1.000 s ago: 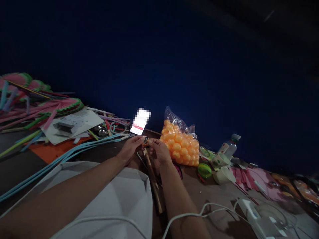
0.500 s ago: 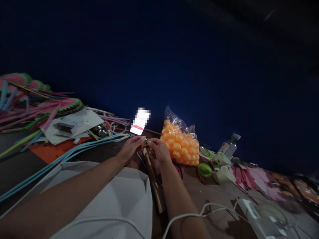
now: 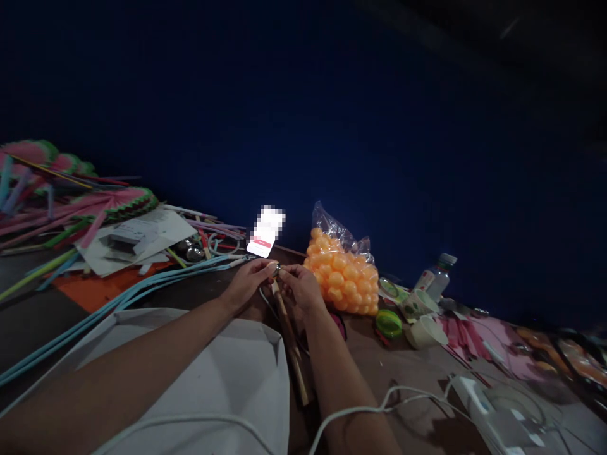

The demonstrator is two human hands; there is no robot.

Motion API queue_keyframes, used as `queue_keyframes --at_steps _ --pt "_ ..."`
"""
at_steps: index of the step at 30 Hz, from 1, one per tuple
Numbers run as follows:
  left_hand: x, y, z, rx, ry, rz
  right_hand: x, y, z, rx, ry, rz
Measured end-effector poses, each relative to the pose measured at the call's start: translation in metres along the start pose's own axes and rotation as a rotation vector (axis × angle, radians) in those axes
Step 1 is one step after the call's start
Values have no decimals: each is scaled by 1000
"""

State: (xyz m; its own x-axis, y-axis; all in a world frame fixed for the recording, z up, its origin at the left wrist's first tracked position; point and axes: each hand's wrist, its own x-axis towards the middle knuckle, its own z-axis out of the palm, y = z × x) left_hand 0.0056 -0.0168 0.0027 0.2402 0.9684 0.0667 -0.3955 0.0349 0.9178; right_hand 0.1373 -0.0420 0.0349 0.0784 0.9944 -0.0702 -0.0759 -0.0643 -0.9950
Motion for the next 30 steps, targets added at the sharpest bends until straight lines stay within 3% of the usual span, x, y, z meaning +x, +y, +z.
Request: queue_keyframes --at_steps 7,13,16,19,22,26,30 --pt "1 2 -1 43 4 9 3 8 0 4 15 -32" --pt "2 1 0 -128 -48 -24 -4 -6 2 -65 7 -23" --pt "2 -1 0 -179 -44 -12 -22 -27 -4 -374 68 -152" --pt "4 -5 -1 -208 9 -6 -42 -44 -7 -974 72 -307" --pt "7 -9 -2 -240 68 -24 -54 -44 -1 -1418 12 -213" --pt "10 -9 -3 -285 100 -71 -50 -20 6 -1599 -169 -74" --pt "10 -7 -3 -330 126 -80 -48 0 0 -1602 -164 -59"
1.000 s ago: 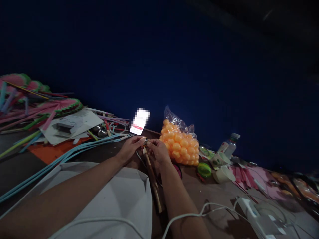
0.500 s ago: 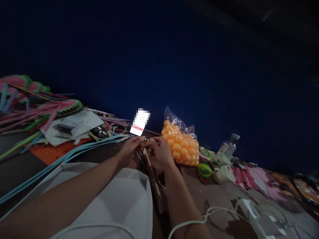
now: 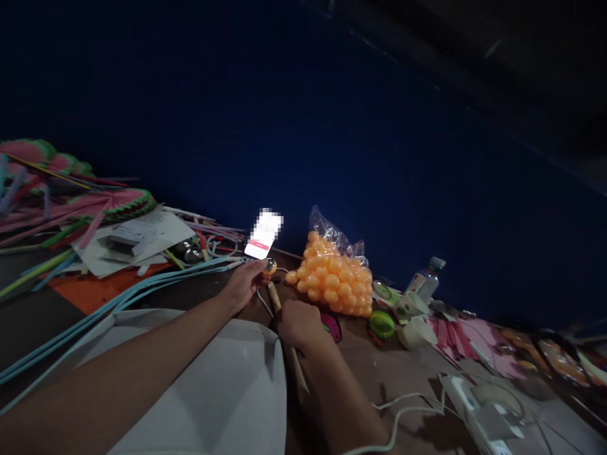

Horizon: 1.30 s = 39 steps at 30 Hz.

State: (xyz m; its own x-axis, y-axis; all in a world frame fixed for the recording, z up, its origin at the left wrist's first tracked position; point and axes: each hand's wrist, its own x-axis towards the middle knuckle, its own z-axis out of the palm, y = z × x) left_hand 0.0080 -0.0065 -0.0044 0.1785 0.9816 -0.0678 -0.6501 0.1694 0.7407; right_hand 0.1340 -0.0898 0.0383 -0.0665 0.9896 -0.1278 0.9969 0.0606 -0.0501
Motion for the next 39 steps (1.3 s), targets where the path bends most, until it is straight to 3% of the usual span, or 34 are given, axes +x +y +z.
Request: queue_keyframes --at_steps 7,13,19,23,27,33,39 --pt "-1 2 1 -47 23 -1 -10 4 5 31 34 66" --pt "0 6 0 -84 81 -17 -10 7 4 257 155 88" --pt "3 5 0 -105 119 9 -16 4 -4 418 370 76" --pt "5 3 -2 -121 150 -11 -28 -5 -10 459 477 -32" --pt "7 2 -4 -156 195 -26 -36 -13 -13 489 480 -102" --pt "4 4 -1 -184 178 -42 -32 -13 -6 429 399 -70" --pt "5 4 -1 -166 200 -55 -32 -12 -8 437 449 -71"
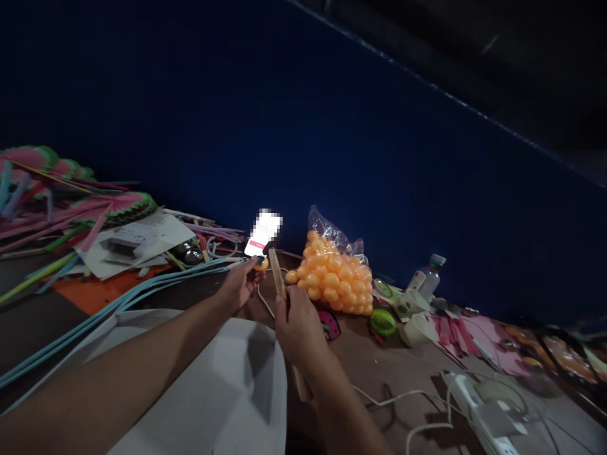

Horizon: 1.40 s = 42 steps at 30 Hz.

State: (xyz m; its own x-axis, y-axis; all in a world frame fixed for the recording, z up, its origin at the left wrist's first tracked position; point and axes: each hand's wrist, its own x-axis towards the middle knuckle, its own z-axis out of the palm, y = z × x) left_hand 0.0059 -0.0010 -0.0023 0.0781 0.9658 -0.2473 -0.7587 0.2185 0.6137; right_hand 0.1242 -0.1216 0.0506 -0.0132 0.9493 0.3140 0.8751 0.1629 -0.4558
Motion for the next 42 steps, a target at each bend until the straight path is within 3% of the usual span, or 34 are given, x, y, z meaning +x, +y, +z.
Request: queue_keyframes --at_steps 4,9,14,22,32,38,42 --pt "0 0 0 -17 0 19 0 -2 -3 -21 -79 21" --pt "-1 0 1 10 -6 26 0 -3 -5 -18 -18 11" --pt "-1 -1 0 4 -25 54 0 -4 -8 -30 -68 21" --pt "-4 2 3 -23 -51 60 -4 -9 -14 8 59 -9" --pt "0 1 1 -71 -41 65 -6 -12 -10 -79 -63 -1" --pt "-4 3 5 -89 2 39 -5 -9 -9 -50 -21 -5" --pt "-7 4 7 -89 11 40 -5 -6 -8 -75 -64 10"
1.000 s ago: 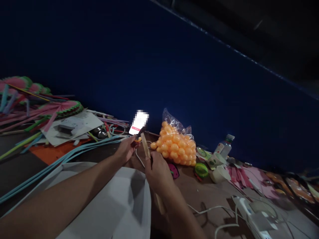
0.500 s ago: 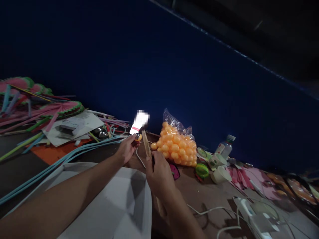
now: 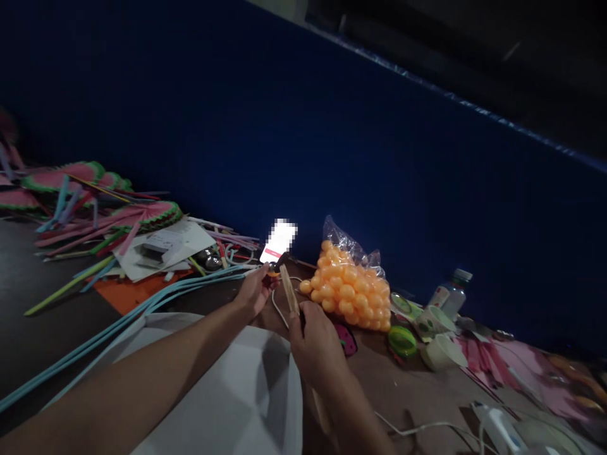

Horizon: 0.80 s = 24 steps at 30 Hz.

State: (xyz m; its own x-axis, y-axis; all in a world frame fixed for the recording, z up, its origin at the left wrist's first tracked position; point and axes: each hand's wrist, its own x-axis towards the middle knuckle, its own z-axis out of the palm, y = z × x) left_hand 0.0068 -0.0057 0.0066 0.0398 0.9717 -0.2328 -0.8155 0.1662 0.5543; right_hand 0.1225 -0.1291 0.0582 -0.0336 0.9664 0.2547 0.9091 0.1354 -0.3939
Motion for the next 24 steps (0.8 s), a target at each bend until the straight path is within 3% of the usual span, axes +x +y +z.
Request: queue_keyframes --at_steps 24 --pt "4 -3 -4 38 23 -19 2 -1 -1 26 -11 43"
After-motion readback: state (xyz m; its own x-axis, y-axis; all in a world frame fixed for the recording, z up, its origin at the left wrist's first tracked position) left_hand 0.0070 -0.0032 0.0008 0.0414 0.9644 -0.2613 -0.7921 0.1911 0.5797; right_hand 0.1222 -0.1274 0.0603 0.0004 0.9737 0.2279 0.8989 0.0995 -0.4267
